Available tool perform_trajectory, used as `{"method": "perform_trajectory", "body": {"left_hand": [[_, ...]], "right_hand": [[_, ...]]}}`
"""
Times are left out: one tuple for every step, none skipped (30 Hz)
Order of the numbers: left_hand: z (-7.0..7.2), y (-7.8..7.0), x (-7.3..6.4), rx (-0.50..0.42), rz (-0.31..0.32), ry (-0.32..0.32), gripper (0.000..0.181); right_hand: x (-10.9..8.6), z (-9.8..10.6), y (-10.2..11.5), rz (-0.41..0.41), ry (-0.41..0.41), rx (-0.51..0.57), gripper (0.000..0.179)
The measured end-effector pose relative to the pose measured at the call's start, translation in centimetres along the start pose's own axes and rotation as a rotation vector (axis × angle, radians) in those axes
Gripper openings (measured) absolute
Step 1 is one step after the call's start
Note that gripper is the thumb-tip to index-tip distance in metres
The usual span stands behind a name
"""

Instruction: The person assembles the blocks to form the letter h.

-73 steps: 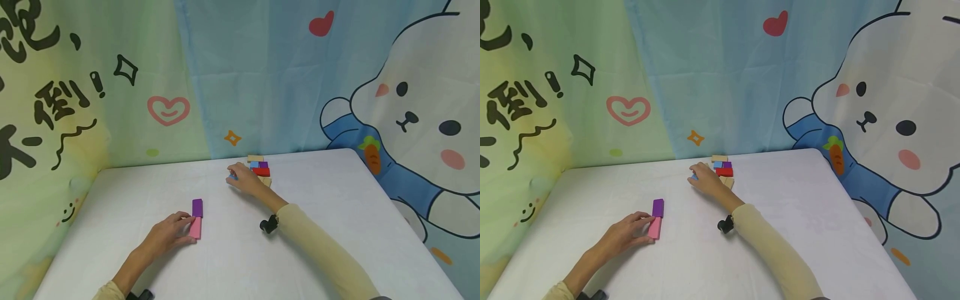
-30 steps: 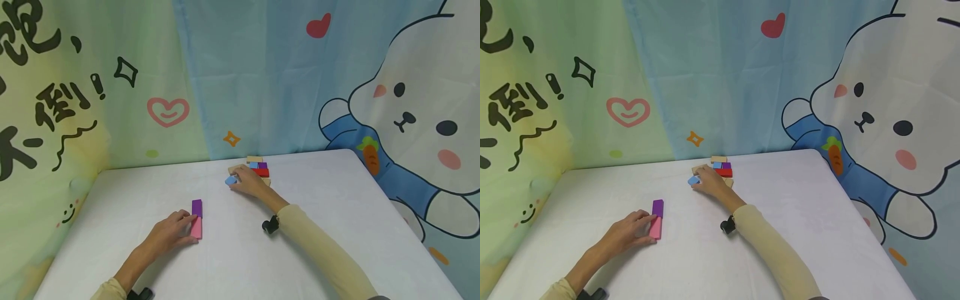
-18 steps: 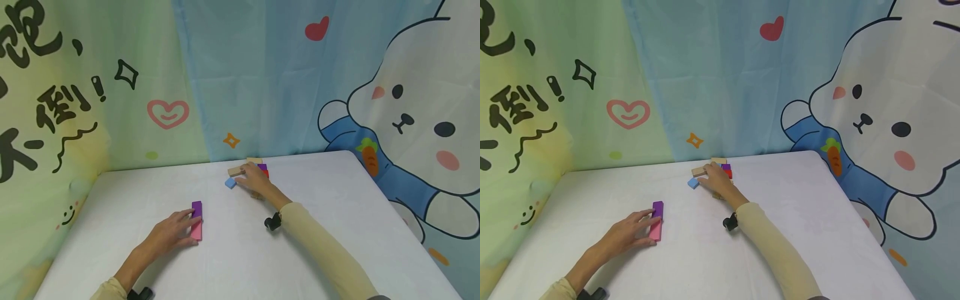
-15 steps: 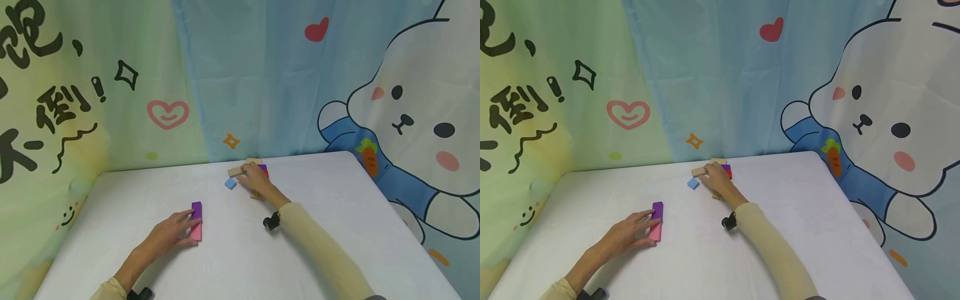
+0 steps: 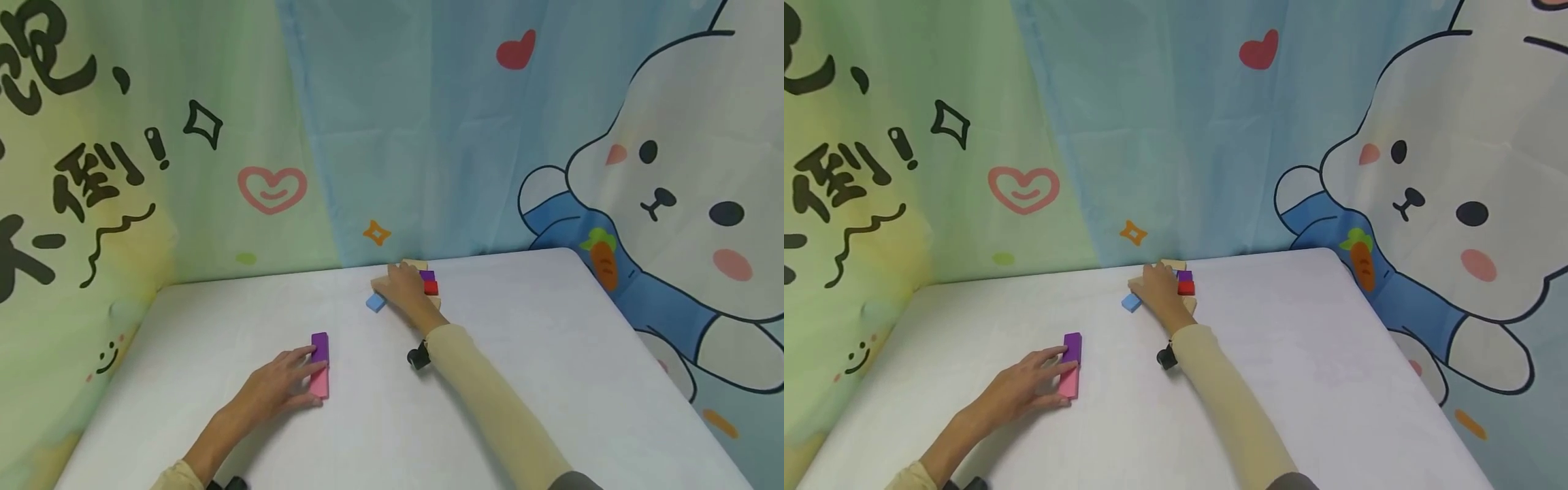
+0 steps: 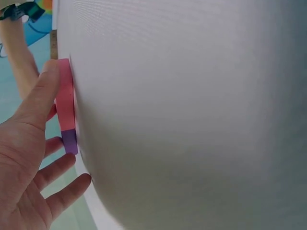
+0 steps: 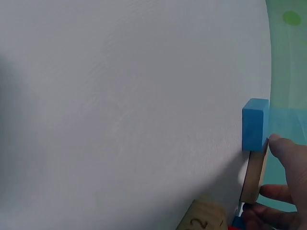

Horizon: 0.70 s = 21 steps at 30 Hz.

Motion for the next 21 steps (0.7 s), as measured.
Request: {"method": "perform_trajectory", "body": {"left_hand": [[0.0,0.0,0.0,0.000,0.001,-0.006,0.065],[0.0,0.1,0.0,0.000,0.004,-0.012,0.067],[0.0,0.1,0.0,0.001,0.005,-0.019,0.069],[0.0,0.1,0.0,0.002,0.004,-0.025,0.071],[-0.1,0.2,0.0,0.002,0.007,-0.029,0.074],[-0.1,0.2,0.0,0.002,0.010,-0.034,0.076],[-0.1,0.2,0.0,0.001,0.011,-0.041,0.078],[-0.1,0.3,0.0,0.004,0.012,-0.046,0.080],[-0.1,0.3,0.1,0.003,0.013,-0.050,0.081],[0.0,0.3,0.1,0.000,0.013,-0.053,0.082],[0.0,0.4,0.2,-0.002,0.015,-0.053,0.083],[0.0,0.4,0.2,-0.002,0.013,-0.056,0.083],[0.0,0.4,0.2,-0.005,0.012,-0.058,0.083],[0.0,0.4,0.2,-0.007,0.012,-0.060,0.083],[0.0,0.4,0.2,-0.011,0.010,-0.063,0.082],[0.1,0.4,0.2,-0.012,0.006,-0.065,0.082],[0.1,0.5,0.2,-0.013,0.005,-0.065,0.081],[0.1,0.5,0.2,-0.015,0.002,-0.065,0.081],[0.1,0.5,0.1,-0.019,0.001,-0.065,0.081],[0.1,0.5,0.1,-0.020,0.001,-0.062,0.080],[0.1,0.5,0.0,-0.020,0.001,-0.058,0.080]], "right_hand": [[0.1,-0.1,0.2,-0.011,-0.006,-0.010,0.057],[0.3,-0.1,0.4,-0.027,-0.011,-0.016,0.059],[0.3,-0.1,0.6,-0.044,-0.016,-0.021,0.060],[0.4,-0.1,0.8,-0.063,-0.018,-0.022,0.060],[0.5,-0.1,0.9,-0.080,-0.015,-0.031,0.060],[0.5,-0.1,1.0,-0.097,-0.011,-0.034,0.060],[0.6,0.0,1.1,-0.108,-0.004,-0.049,0.059],[0.7,0.1,1.2,-0.117,0.004,-0.062,0.059],[0.8,0.2,1.3,-0.124,0.014,-0.074,0.059],[0.8,0.3,1.4,-0.125,0.023,-0.089,0.058],[0.8,0.4,1.4,-0.119,0.033,-0.108,0.058],[0.9,0.4,1.5,-0.113,0.042,-0.121,0.058],[0.9,0.5,1.6,-0.105,0.049,-0.135,0.058],[0.9,0.5,1.7,-0.100,0.054,-0.138,0.058],[0.8,0.5,1.7,-0.098,0.058,-0.135,0.058],[0.8,0.5,1.8,-0.099,0.059,-0.128,0.059],[0.7,0.4,1.8,-0.106,0.059,-0.120,0.059],[0.7,0.4,1.8,-0.116,0.057,-0.109,0.058],[0.7,0.3,1.7,-0.127,0.050,-0.094,0.057],[0.6,0.3,1.7,-0.137,0.040,-0.072,0.057],[0.5,0.2,1.6,-0.145,0.026,-0.048,0.057]]}}
Point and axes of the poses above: each hand's wrist, its own x-axis towards the middle knuckle, its own z-axis out of the back of the hand, y = z × x, the point moved 1 cm from there along x, towards the middle knuckle, and after that the axes turned 10 degrees about z, right-handed, at the moved point
